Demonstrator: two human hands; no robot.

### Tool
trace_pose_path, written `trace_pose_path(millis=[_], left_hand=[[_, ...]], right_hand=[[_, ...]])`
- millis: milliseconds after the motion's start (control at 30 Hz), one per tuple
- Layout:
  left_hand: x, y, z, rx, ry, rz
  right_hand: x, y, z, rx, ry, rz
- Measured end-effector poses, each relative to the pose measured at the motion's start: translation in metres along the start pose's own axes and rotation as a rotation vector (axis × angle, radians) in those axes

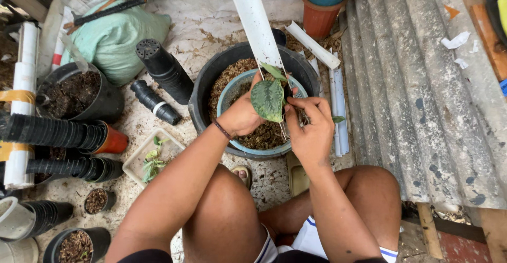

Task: The person mounts small plants onto a vertical white PVC pipe using soil and tape. They place soil around the roots, secure the plant to the pipe, and wrap tape around the base to hold it in place.

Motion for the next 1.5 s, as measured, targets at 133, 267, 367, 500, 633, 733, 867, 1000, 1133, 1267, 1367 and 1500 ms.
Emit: trace_pose_path(millis=[133,267,367,500,633,733,867,1000,1133,1267,1367,1500], left_hand=[[-0.020,0.019,-0.006,0.086,0.041,0.012],[-0.043,0.039,-0.013,0.303,0.175,-0.081],[-0.060,0.062,-0.006,0.329,0.242,-0.343],[-0.075,0.092,-0.007,0.442,0.418,-0.554],[-0.085,0.100,-0.011,0.533,0.590,-0.606],[-0.082,0.104,-0.009,0.605,0.803,-0.683],[-0.071,0.105,-0.010,0.526,0.873,-0.882],[-0.067,0.107,-0.012,0.533,0.985,-1.150],[-0.068,0.118,-0.017,0.412,1.089,-1.550],[-0.068,0.129,-0.016,0.371,1.002,-1.768],[-0.069,0.136,-0.008,0.334,1.061,-1.789],[-0.069,0.145,0.010,0.383,0.645,-1.682]], right_hand=[[0.021,-0.008,0.016,-0.009,-0.010,-0.018],[0.046,-0.016,0.038,-0.048,-0.086,-0.060],[0.067,-0.026,0.061,-0.074,-0.084,-0.047],[0.093,-0.041,0.093,-0.107,-0.081,-0.065],[0.110,-0.050,0.110,-0.151,-0.099,-0.080],[0.114,-0.055,0.119,-0.201,-0.149,-0.084],[0.115,-0.060,0.117,-0.238,-0.110,0.010],[0.112,-0.061,0.115,-0.302,-0.075,0.020],[0.104,-0.062,0.116,-0.350,-0.009,0.040],[0.101,-0.061,0.111,-0.399,-0.026,0.121],[0.101,-0.058,0.110,-0.384,-0.039,0.115],[0.102,-0.058,0.107,-0.401,-0.119,0.110]])
Point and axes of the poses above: each hand's wrist, its own z-axis away from the middle knuckle, its own y-axis out of the back of the hand, x = y × z, the point moved 1 cm from there along -z, towards the middle knuckle, and after that the axes turned 13 degrees about y, right-handed, at the moved point
